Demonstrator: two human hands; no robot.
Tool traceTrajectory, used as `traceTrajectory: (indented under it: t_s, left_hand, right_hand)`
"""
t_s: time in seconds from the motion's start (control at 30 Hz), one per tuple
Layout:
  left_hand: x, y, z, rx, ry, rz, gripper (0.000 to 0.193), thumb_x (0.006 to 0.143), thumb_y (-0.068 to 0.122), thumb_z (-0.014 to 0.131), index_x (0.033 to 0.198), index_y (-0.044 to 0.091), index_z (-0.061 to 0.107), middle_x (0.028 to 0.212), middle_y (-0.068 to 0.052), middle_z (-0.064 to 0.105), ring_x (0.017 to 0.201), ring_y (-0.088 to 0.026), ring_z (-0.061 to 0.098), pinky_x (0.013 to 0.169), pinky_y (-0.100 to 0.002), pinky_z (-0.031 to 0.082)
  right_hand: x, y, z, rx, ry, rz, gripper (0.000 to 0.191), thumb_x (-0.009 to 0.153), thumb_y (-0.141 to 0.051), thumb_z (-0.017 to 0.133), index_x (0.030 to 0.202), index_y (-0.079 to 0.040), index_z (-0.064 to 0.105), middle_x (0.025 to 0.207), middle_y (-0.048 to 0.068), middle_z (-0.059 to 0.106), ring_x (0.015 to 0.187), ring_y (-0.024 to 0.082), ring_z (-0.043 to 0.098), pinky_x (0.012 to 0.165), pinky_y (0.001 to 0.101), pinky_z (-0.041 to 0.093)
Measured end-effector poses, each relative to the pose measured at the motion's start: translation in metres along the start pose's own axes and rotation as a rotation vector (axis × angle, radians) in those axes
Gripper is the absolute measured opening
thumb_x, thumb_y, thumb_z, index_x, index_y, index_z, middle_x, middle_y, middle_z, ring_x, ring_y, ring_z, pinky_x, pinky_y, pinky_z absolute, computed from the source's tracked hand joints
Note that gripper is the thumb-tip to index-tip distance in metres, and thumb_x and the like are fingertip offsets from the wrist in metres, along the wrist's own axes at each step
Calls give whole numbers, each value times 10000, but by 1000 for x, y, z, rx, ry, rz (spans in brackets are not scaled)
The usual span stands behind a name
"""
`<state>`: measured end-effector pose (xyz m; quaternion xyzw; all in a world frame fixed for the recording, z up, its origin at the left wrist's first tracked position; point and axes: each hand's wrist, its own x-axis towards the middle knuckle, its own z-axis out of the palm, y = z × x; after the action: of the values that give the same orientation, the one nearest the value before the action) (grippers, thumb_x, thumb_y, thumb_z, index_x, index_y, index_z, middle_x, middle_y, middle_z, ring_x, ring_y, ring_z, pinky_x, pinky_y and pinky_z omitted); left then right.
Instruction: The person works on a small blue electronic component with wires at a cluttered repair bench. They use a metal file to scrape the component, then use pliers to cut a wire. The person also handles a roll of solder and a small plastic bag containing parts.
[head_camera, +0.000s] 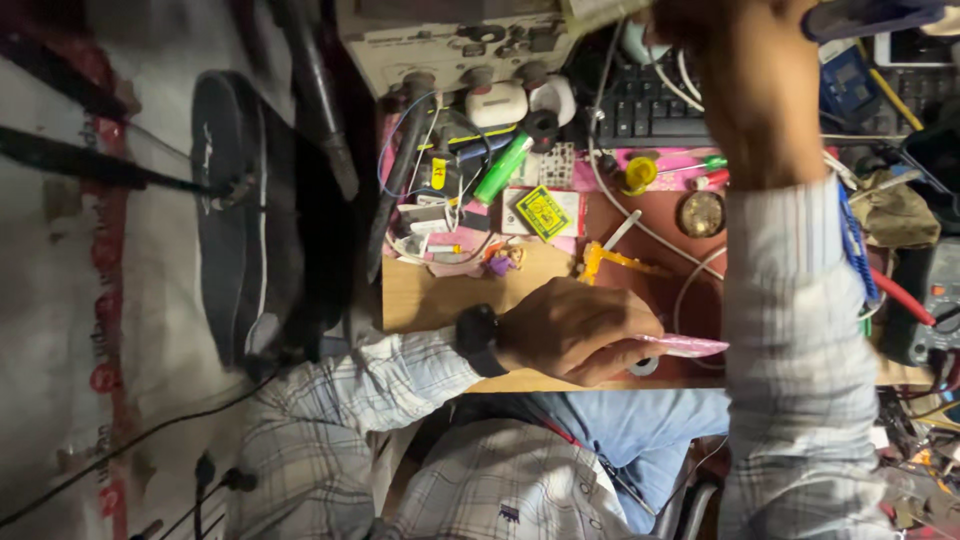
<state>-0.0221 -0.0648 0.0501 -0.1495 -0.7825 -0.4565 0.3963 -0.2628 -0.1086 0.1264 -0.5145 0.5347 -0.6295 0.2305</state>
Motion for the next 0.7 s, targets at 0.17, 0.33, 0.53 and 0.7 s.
traceTrajectory:
  t_s: [0.17,0.33,0.53,0.7]
  left_hand:
    - [2,1,1,3,38,-125,178,1028,155,718,1144,88,601,980,-60,689,812,-248,708,680,-378,564]
    - [5,0,3,122,63,-112,183,1017,146,724,1135,80,600,975,-81,705,821,-265,718,704,-394,568]
    - [2,-2,10,136,113,-195,177,1032,156,706,1150,66,611,1001,-90,712,787,-240,703,678,-357,552]
    - [-3,-4,14,155,184,-358,174,1041,157,698,1175,65,637,1014,-71,738,692,-176,653,631,-318,508]
  right_hand:
    - [-78,-23,2,354,180,88,203,1149,46,698,1084,-6,513,963,110,667,828,184,657,790,321,560]
    - [-119,-41,-1,191,266,38,228,1145,53,714,1087,-6,501,1020,115,681,898,152,701,843,272,587]
    - [-136,-51,-7,198,334,56,233,1104,73,718,1053,-3,504,1038,125,683,881,140,685,832,260,575]
    - [-142,-61,-11,252,316,21,229,1113,80,713,1061,-10,509,1074,119,680,912,158,712,847,278,601]
